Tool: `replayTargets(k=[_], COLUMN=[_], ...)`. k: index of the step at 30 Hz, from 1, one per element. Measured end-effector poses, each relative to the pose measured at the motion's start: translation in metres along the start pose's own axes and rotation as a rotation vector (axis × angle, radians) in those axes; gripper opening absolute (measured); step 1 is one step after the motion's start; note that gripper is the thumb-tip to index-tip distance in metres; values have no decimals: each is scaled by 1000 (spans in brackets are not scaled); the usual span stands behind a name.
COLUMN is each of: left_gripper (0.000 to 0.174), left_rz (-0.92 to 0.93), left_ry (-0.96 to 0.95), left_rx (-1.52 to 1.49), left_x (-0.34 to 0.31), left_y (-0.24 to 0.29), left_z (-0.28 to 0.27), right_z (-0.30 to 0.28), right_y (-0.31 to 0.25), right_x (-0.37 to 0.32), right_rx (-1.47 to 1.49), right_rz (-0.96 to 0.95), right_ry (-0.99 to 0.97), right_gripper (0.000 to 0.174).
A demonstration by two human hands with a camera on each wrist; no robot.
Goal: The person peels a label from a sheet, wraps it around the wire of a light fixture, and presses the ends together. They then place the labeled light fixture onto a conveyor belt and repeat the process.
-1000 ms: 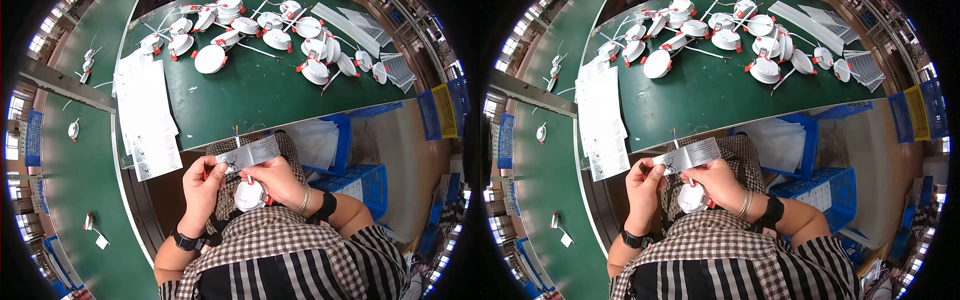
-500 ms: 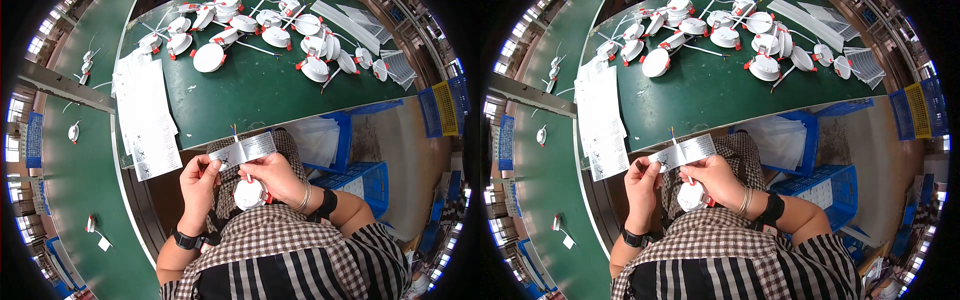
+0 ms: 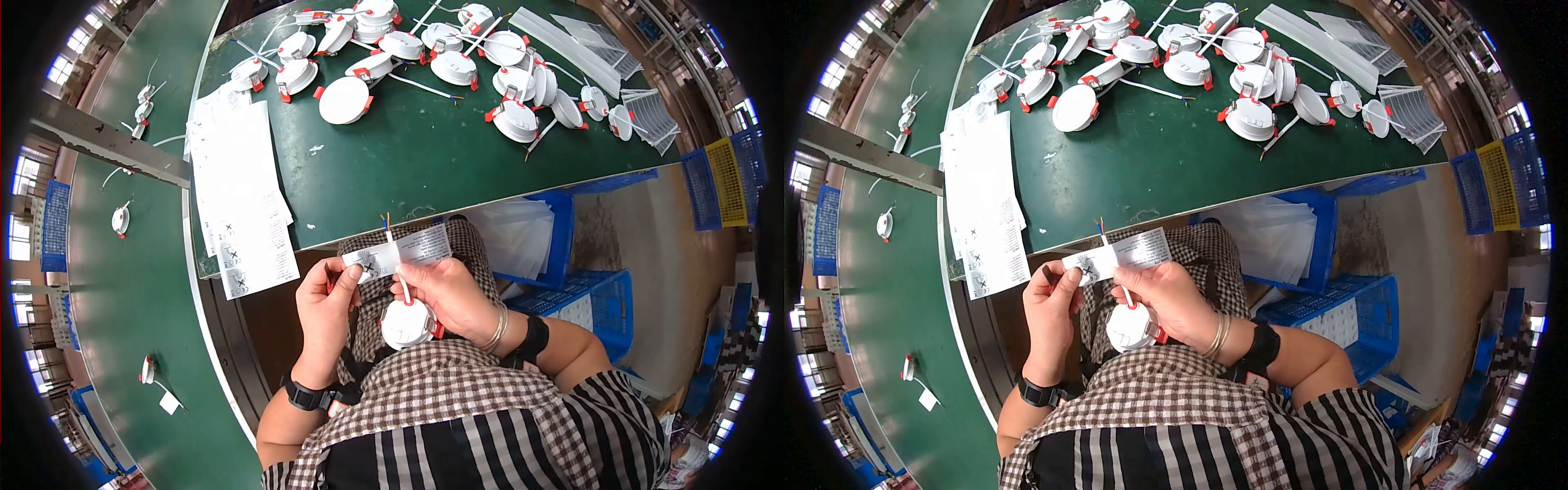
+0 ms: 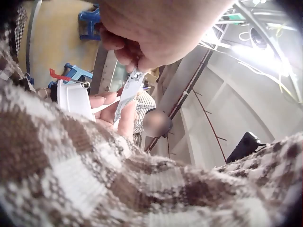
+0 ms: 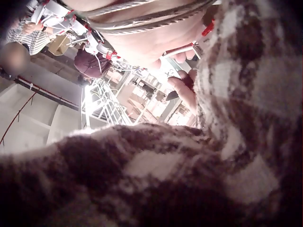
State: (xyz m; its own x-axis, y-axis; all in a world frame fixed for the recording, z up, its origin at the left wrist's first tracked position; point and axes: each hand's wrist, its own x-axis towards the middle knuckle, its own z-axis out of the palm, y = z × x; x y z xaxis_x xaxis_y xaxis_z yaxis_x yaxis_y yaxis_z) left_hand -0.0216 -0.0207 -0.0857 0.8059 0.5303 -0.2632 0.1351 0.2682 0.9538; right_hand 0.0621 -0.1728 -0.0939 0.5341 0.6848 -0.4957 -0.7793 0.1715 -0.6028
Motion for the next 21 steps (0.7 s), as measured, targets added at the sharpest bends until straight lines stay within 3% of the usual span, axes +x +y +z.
replayTargets(k=[8, 13, 21], left_gripper=[9, 10, 11], left_rz=[30, 53, 89], left_ry=[14, 27, 34], left_rx=[47, 148, 231], left_x=[-3, -6, -5], left_y=[6, 12, 12], left_z=[7, 6, 6], right_z=[1, 4, 3], right_y=[3, 3, 5], right_x=[5, 4, 1], right_rx=[107, 80, 43], right_rz=[50, -112, -169], right_ry=[81, 85, 69], right_gripper=[29, 37, 35])
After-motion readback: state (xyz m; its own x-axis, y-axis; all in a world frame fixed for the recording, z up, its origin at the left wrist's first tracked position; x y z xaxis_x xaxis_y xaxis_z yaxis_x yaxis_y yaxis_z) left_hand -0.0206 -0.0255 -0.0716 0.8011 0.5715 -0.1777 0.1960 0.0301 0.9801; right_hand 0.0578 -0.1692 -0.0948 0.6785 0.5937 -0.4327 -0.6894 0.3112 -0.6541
